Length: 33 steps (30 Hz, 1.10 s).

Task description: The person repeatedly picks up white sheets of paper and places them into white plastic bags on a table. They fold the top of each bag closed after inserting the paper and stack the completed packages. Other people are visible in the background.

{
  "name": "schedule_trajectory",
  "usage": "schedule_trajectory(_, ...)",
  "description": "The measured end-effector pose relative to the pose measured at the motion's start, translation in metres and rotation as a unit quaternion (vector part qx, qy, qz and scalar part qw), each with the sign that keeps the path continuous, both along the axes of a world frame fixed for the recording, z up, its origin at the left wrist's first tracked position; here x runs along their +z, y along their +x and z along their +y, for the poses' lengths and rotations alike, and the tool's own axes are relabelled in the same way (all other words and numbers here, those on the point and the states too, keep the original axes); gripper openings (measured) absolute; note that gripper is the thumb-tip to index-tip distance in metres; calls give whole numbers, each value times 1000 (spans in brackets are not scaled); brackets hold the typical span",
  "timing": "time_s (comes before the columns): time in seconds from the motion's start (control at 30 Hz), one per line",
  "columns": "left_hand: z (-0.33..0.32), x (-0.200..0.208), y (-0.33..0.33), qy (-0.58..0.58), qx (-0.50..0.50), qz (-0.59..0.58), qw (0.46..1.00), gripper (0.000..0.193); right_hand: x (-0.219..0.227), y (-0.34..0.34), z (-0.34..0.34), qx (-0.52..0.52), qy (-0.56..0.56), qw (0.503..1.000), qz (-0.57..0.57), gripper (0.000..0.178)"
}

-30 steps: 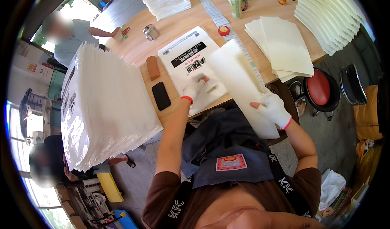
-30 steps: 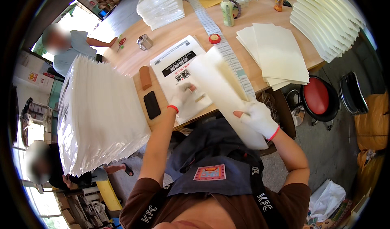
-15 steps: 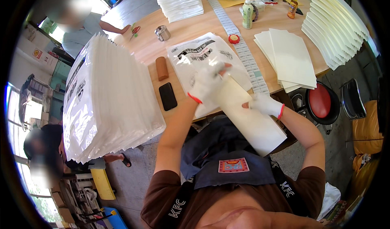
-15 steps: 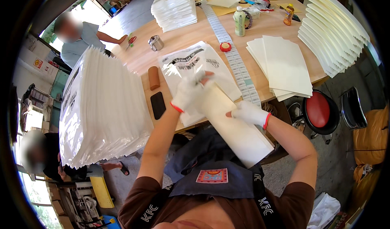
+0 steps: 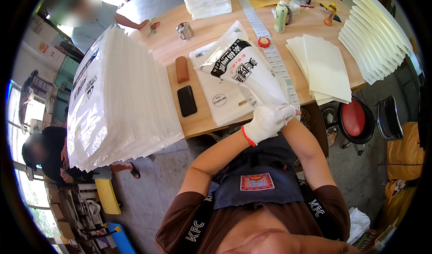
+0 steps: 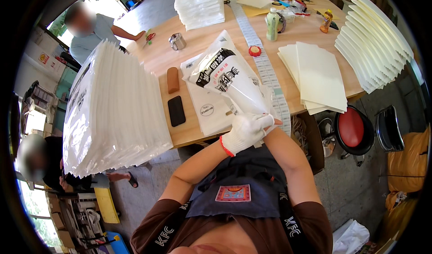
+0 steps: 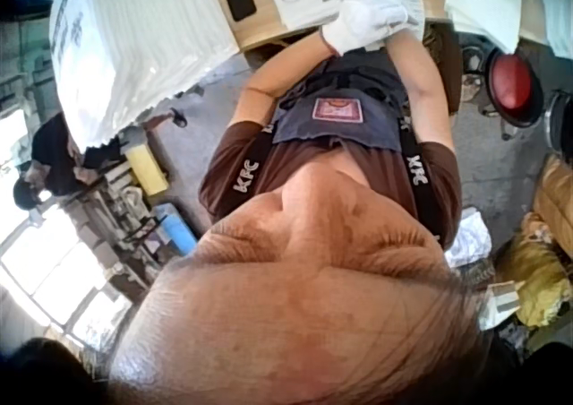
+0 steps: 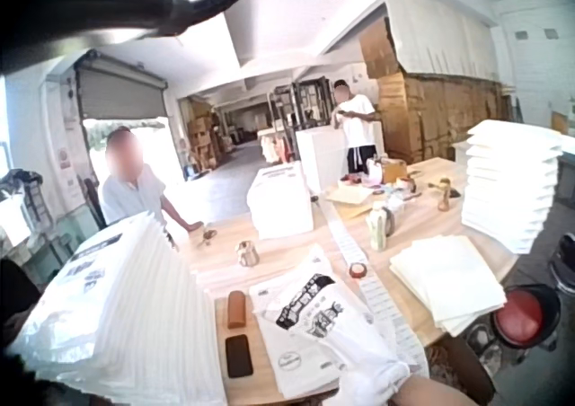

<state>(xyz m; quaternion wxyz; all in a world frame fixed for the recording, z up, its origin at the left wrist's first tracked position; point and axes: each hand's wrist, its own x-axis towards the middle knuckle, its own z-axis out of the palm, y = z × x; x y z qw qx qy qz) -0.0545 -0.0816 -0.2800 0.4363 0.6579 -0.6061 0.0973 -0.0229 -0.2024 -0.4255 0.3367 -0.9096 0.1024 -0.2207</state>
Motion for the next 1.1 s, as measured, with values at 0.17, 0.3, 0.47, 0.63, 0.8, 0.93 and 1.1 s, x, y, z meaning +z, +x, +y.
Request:
schedule_trajectory(0.17, 20, -57, 36, 21, 55, 178, 982, 7, 10, -39, 35, 16, -320, 944, 82, 38)
schedule_trajectory(0.3, 69, -66, 42, 179, 82, 231, 953, 8, 61, -125, 67, 19, -159, 986, -52, 29)
schedule_trajectory(0.47, 108, -87, -15, 225, 32, 109, 968, 27, 17, -138, 31, -124, -184, 954, 200, 30)
schedule_trajectory(0.63, 211, -141, -42, 196, 240, 55, 949, 43, 35, -178, 28, -54, -164, 926, 335, 21)
schedule_trajectory(0.8, 255, -147, -79, 113, 377, 328, 859, 10, 30, -215, 54, 63, -231, 879, 413, 22)
schedule_trajectory(0.93, 280, -120, -123, 103, 333, 458, 818, 10, 74, -241, 63, 156, -237, 823, 492, 31)
schedule_trajectory(1.1, 267, -109, -97, 159, 166, 396, 889, 15, 42, -247, 69, 197, -260, 814, 481, 35)
